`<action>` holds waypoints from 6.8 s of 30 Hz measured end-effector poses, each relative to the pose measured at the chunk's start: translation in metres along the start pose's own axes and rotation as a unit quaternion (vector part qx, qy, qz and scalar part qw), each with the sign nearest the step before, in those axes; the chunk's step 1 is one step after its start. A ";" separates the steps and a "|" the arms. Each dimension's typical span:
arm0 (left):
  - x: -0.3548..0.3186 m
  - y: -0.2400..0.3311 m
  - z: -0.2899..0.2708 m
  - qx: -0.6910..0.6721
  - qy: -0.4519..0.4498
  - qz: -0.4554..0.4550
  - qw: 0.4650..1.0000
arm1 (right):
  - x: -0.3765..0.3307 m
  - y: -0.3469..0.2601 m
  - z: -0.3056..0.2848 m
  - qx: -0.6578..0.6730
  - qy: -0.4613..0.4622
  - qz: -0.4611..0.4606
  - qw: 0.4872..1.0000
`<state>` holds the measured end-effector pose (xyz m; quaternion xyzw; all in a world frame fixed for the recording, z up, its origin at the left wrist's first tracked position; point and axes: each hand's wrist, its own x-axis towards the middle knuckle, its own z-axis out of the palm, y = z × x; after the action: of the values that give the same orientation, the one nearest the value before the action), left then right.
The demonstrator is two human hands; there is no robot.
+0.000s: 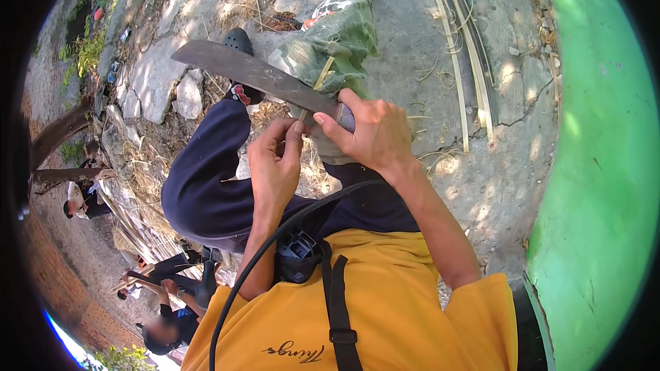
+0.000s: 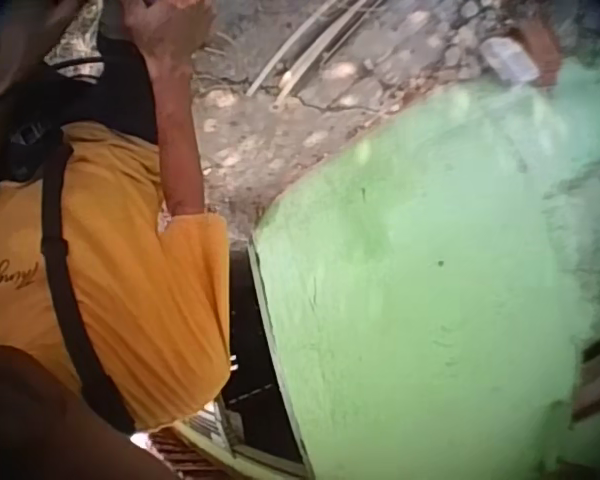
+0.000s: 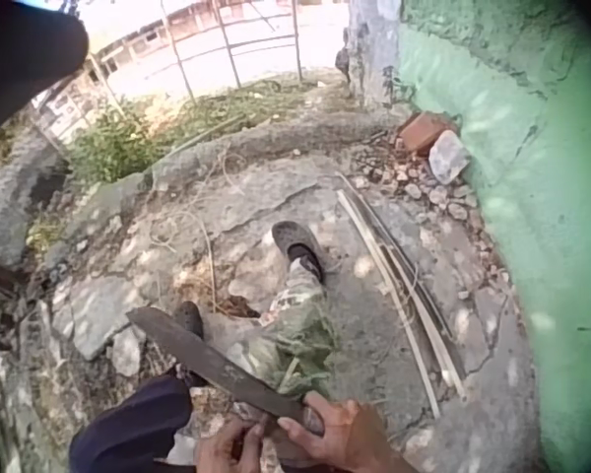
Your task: The person uses a large knife to shave and thin out long, flexible bamboo strips by pulling the material against the blade while holding it steady on their knee.
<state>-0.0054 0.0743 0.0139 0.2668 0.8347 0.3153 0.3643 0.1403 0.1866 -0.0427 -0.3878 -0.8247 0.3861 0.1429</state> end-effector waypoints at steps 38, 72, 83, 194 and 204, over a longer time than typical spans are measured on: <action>-0.033 0.012 -0.020 0.103 0.042 0.120 0.986 | 0.001 -0.007 -0.008 0.006 -0.032 0.043 0.999; -0.003 0.025 -0.033 0.051 -0.008 0.099 0.994 | -0.012 0.003 -0.015 0.168 0.049 0.057 0.983; 0.022 0.031 -0.006 0.043 -0.074 0.041 0.996 | -0.003 0.009 -0.011 0.044 0.013 0.058 0.997; 0.019 -0.019 0.018 -0.139 -0.012 0.079 0.987 | 0.001 0.014 -0.011 0.019 -0.026 -0.027 0.999; 0.007 -0.017 0.001 -0.109 -0.014 0.057 0.992 | -0.001 0.005 -0.006 -0.006 -0.024 -0.010 1.000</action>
<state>-0.0126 0.0681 -0.0014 0.2769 0.7738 0.4207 0.3842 0.1466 0.1911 -0.0429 -0.3712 -0.8341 0.3885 0.1249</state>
